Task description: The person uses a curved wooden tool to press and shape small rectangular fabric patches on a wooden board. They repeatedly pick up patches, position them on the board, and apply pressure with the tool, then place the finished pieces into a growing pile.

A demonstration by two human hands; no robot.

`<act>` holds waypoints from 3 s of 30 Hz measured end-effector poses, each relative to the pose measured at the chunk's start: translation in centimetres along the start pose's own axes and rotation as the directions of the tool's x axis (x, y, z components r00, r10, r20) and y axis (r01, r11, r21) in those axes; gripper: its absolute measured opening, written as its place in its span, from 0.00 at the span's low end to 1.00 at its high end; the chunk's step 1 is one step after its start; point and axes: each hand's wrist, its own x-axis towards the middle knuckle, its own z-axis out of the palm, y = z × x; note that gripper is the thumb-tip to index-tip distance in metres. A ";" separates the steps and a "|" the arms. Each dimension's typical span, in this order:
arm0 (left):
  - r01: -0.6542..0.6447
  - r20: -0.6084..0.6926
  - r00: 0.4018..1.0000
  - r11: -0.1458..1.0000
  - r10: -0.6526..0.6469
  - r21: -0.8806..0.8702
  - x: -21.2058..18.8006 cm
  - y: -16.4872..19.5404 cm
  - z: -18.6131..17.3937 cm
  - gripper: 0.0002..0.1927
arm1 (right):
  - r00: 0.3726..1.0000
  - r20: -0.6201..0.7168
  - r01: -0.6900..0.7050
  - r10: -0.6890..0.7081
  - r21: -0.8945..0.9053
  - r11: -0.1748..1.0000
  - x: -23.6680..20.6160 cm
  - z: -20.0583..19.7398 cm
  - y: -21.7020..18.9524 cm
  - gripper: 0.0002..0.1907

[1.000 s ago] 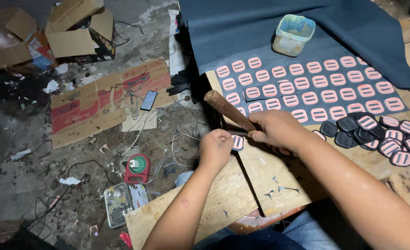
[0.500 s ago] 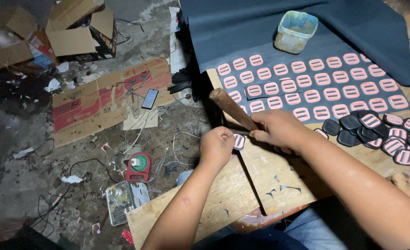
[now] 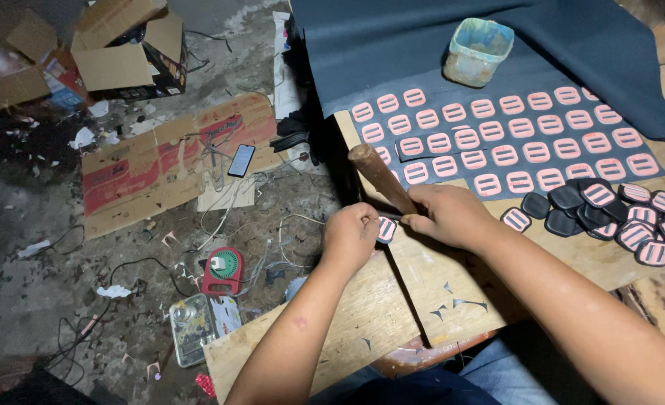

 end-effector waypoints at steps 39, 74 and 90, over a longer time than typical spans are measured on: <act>0.401 0.198 0.916 0.814 -0.348 -0.421 0.6 -3.4 1.9 0.06 | 0.994 0.065 -0.075 0.086 -0.157 0.985 -0.1 -0.5 -2.1 0.16; 0.237 0.088 0.971 0.918 -0.220 -0.319 0.7 -3.2 2.0 0.04 | 0.991 0.042 -0.127 0.131 -0.087 0.988 -0.1 0.1 -2.3 0.16; 0.303 0.147 0.953 0.858 -0.265 -0.415 0.9 -3.0 2.1 0.05 | 0.995 -0.022 -0.095 0.095 -0.017 0.995 -0.7 0.8 -1.7 0.17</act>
